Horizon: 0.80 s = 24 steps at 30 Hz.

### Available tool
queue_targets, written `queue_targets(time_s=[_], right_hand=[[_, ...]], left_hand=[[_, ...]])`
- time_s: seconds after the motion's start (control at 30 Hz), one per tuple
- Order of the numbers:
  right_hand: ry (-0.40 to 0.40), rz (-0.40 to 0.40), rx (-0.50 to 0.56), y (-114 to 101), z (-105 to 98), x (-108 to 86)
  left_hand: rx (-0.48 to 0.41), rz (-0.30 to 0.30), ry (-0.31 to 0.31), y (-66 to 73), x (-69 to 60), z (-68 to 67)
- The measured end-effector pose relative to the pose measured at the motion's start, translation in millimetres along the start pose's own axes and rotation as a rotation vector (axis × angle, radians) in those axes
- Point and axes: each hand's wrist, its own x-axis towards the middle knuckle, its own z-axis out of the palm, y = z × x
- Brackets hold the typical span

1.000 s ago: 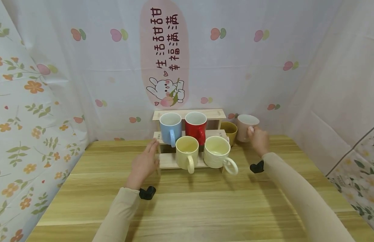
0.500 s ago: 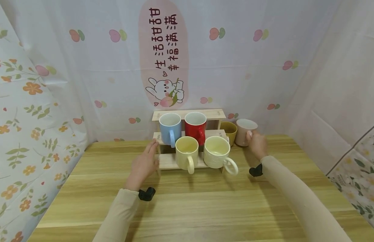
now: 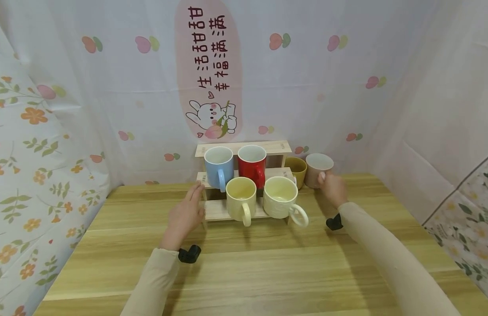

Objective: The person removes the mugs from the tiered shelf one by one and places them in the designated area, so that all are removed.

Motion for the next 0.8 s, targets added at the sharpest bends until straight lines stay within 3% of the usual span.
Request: queue_targets(time_s=[0.3,0.47,0.63,0.8], right_hand=[[-0.229,0.066,-0.017,-0.4,-20.4,2.5],[-0.231,0.056,-0.028,-1.6,-31.8,5.1],[-0.214,0.004,-0.037,-16.8,-49.2,15.6],[-0.349,0.003,-0.070,-40.5,-71.2,21.2]], left_hand=[[0.000,-0.020,-0.027,1.0,-1.3,-1.8],[0.006,-0.017,-0.029,3.4,-1.9,-1.5],[-0.001,-0.024,-0.030,2.7,-2.0,-0.3],[0.000,-0.030,-0.046,1.3,-1.4,-1.9]])
